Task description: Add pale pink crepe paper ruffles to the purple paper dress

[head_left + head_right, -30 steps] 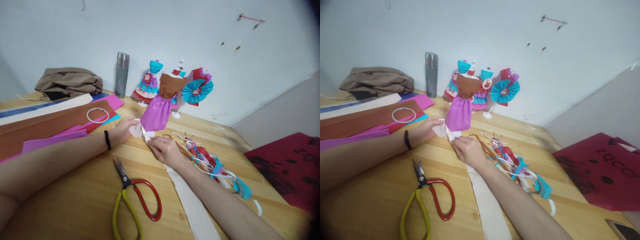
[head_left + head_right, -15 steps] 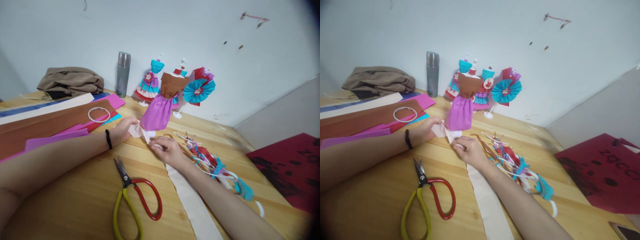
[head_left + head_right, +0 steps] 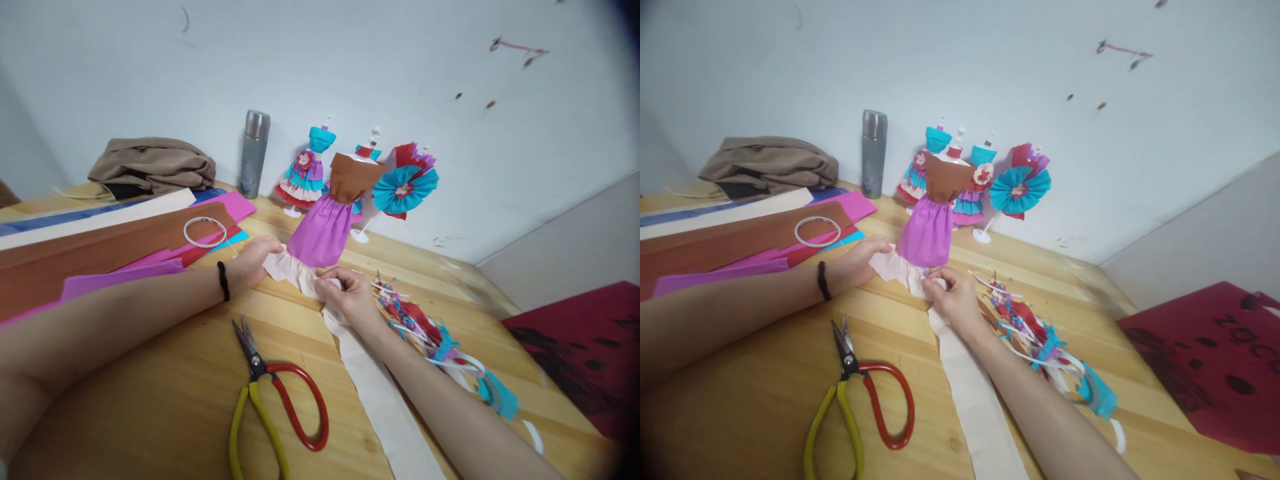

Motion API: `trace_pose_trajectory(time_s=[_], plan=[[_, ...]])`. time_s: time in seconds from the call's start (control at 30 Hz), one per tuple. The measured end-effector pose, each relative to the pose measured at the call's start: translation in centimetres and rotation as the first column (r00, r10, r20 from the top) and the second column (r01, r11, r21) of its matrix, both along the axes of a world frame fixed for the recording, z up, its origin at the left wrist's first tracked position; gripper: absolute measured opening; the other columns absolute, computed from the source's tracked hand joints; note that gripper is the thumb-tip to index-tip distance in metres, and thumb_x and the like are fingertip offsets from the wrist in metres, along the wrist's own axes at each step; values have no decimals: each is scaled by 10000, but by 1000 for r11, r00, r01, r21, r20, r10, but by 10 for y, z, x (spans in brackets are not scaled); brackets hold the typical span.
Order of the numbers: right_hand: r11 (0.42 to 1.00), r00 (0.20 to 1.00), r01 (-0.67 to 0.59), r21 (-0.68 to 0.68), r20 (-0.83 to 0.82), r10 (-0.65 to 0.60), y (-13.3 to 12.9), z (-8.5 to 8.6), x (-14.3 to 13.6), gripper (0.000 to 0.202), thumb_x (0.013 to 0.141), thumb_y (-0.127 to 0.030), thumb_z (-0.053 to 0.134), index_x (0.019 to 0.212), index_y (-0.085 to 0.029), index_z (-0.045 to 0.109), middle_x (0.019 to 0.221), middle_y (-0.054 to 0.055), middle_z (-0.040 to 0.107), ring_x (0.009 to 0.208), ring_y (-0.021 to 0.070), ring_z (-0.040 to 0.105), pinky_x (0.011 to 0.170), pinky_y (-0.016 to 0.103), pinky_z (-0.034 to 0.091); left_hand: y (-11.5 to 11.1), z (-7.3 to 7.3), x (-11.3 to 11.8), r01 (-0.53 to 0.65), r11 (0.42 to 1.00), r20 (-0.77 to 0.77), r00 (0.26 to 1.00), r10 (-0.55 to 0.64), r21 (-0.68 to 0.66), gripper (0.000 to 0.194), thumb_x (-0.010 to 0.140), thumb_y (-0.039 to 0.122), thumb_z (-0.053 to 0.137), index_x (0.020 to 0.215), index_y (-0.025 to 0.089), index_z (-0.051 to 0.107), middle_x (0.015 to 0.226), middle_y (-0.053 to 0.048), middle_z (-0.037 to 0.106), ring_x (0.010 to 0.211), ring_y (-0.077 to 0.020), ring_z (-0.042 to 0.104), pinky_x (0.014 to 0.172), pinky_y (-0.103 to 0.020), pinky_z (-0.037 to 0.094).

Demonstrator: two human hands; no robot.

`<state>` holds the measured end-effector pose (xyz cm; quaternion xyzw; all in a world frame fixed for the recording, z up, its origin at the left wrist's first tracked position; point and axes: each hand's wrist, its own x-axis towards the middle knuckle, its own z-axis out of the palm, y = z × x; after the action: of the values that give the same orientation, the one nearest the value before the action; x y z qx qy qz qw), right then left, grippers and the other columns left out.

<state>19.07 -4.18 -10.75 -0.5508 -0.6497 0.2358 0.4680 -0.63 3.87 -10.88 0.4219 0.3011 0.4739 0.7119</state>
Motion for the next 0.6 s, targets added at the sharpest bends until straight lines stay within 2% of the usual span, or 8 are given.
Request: trace_pose_trajectory(time_s=[0.33, 0.6], plan=[[1000, 1000, 15, 24, 13, -15, -1, 3, 0, 217, 696, -388, 658, 639, -180, 687, 628, 30, 673, 557, 155, 537, 554, 277, 420, -2, 0, 0, 34, 999, 41, 999, -35, 13, 113, 666, 139, 600, 581, 180, 537, 573, -6, 519, 537, -134, 485, 544, -281, 362], [1000, 1000, 0, 24, 21, -1, -2, 2, 0, 175, 704, -344, 644, 657, -182, 692, 638, 21, 678, 575, 153, 549, 558, 264, 421, -4, 5, -1, 52, 999, 61, 997, -52, -12, 148, 701, 105, 608, 599, 169, 521, 583, 6, 523, 546, -118, 492, 563, -264, 379]])
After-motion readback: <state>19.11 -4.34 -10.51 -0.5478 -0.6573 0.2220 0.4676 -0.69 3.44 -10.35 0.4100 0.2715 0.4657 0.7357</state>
